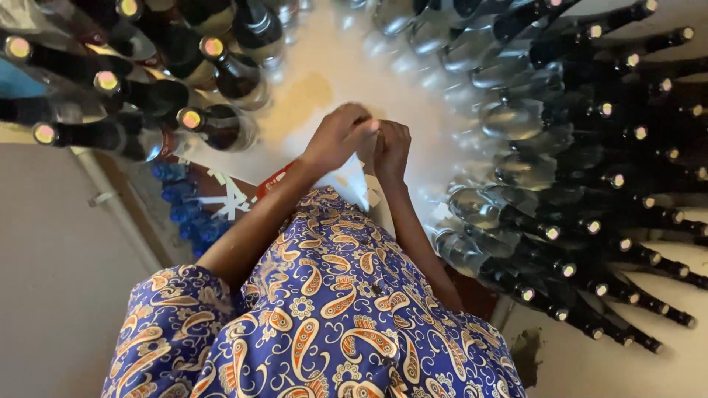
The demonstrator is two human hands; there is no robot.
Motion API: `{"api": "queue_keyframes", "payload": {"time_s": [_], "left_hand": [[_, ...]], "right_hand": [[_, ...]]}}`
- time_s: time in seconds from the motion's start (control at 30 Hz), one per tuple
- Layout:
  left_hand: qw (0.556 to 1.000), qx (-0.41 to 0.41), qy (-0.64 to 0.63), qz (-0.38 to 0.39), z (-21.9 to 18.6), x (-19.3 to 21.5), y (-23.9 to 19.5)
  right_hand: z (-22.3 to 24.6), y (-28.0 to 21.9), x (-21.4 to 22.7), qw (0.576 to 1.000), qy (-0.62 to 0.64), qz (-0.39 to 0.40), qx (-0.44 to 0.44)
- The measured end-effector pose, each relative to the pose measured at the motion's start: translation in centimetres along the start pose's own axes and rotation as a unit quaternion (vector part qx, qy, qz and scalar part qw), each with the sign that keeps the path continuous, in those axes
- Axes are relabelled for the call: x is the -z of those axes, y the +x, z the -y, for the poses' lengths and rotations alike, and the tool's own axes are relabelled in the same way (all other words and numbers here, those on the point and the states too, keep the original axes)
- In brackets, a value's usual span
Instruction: Manually applying adhesive labels to glass bottles in a production environment.
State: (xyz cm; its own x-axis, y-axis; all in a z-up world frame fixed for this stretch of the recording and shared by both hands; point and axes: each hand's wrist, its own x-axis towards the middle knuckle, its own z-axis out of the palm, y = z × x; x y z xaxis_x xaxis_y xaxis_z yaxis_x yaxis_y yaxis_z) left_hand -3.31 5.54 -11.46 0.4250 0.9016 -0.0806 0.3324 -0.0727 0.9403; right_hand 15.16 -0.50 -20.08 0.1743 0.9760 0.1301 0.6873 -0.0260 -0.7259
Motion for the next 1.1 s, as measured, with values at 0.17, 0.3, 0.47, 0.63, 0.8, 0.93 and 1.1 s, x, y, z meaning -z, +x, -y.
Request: {"api": "queue_keyframes", "payload": {"time_s": [0.17, 0.3, 0.47, 0.63, 0.8, 0.93, 1.1], "left_hand": [[0.972, 0.048, -0.066, 0.221, -2.4, 0.4, 4.0], [0.965, 0.050, -0.130, 0.220, -0.3, -3.2, 4.5], [0.989, 0.009, -0.002, 0.146, -4.3, -3.0, 1.8], [0.987, -0.018, -0.013, 0.158, -4.2, -3.7, 1.0], [0.980, -0.074, -0.001, 0.183, -8.1, -2.5, -0.2], [0.965, -0.130, -0.056, 0.223, -9.3, -2.7, -0.4], [0.954, -0.149, -0.033, 0.257, -6.2, -3.0, 1.4]], "right_hand": [[5.8, -0.8, 6.6, 0.984, 0.133, -0.109, 0.055], [5.3, -2.1, 10.2, 0.974, 0.187, -0.129, -0.006], [5.8, -4.2, 10.8, 0.976, 0.202, 0.031, -0.079], [4.2, -4.9, 7.0, 0.906, 0.386, 0.036, -0.167], [6.5, -5.6, 9.4, 0.905, 0.372, -0.045, -0.199], [6.9, -6.6, 11.8, 0.942, 0.288, -0.057, -0.163], [3.1, -10.3, 13.1, 0.831, 0.388, -0.227, -0.327]]}}
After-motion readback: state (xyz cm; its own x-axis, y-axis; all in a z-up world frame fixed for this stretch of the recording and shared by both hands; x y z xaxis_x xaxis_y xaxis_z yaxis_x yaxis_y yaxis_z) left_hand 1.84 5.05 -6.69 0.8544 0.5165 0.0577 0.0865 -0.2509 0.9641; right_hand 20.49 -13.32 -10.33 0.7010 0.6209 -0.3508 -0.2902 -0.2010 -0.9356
